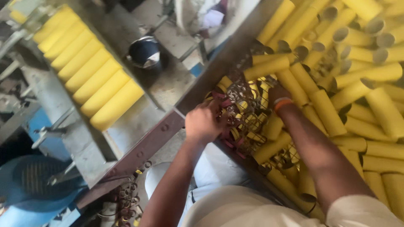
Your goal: The person repeatedly picks up yellow cylindrical objects from a wire rack and places them onto a conveyor belt. The action is continuous and repetitive, involving handling the cylinders one by one.
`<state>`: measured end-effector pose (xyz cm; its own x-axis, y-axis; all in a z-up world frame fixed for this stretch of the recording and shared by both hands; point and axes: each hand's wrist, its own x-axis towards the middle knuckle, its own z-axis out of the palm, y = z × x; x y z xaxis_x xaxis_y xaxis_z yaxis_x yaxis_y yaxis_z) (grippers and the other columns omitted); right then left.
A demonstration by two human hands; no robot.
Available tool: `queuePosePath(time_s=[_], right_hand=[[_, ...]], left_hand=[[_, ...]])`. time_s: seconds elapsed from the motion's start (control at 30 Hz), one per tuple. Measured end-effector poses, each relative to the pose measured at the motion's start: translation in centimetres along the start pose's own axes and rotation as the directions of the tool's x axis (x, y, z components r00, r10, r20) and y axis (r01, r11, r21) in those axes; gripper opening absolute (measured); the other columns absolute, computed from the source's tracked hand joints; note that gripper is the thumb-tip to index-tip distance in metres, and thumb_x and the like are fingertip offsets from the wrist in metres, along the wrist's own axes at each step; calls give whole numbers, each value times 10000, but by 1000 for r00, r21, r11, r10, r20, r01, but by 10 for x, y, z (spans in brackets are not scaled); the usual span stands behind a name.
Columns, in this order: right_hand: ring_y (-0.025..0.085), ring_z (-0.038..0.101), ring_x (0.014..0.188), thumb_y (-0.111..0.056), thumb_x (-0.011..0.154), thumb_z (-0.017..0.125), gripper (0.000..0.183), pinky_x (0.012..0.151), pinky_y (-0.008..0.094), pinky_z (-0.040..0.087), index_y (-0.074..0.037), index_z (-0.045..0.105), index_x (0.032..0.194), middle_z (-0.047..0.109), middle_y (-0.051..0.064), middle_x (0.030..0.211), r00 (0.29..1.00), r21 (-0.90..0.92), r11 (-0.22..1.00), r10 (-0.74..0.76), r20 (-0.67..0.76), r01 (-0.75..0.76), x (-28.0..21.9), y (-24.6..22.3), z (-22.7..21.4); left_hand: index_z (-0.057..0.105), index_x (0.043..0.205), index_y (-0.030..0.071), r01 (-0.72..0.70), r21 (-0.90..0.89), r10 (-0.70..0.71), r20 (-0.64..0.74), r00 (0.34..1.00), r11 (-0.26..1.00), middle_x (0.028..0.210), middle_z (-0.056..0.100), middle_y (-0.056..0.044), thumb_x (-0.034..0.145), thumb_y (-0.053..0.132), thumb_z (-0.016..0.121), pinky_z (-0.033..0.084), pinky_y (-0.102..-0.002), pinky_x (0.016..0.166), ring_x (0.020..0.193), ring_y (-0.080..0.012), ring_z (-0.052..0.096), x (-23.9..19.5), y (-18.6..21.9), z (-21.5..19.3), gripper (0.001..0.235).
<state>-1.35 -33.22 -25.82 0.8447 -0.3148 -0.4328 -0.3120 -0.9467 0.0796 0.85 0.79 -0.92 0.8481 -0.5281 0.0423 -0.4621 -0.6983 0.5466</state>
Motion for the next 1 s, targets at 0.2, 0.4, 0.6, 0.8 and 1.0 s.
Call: queuePosePath(time_s=[0.2,0.4,0.6,0.8,1.0], right_hand=[[370,682,1082,-271,1016,612,245,944,460,522,-131,775,1132,719,171,1208,991,408,908,-47,-129,96,-67,5,-38],[290,703,933,-165,1063,648,190,851,420,552,-43,723,1188,722,155,1040,911,396,886,-67,-407,242,-113,33,-129],[144,657,1118,1,1079,624,248,1050,292,510,89,639,1310,701,109,1227,722,709,206,13,-691,675,-163,9,-231],[180,686,1131,70,1047,637,256,1093,298,528,118,648,1299,708,137,1254,677,673,-174,-44,-735,719,-157,-74,-272],[154,700,1020,63,948,650,348,975,284,556,6,633,1291,727,96,1142,701,742,-297,-251,-668,601,-119,-191,-273]], left_hand=[[698,1122,149,-52,32,53,-40,998,998,1007,731,-106,864,436,691,571,-460,739,910,-321,714,5,-12,25,385],[701,1019,144,-258,25,259,-76,963,966,950,738,-119,948,344,614,562,-455,804,906,-304,714,4,-23,43,229],[707,912,116,-397,-377,310,-272,911,837,921,728,-97,1010,336,621,567,-423,789,895,-293,702,-38,-35,11,256],[649,897,117,-463,-211,232,-647,727,861,1051,704,-21,925,393,771,494,-376,838,937,-230,672,-88,-33,-43,303],[585,1237,106,-227,14,176,-678,714,974,1323,577,-124,853,483,834,422,-457,1011,1174,-319,551,-94,-56,-76,593]])
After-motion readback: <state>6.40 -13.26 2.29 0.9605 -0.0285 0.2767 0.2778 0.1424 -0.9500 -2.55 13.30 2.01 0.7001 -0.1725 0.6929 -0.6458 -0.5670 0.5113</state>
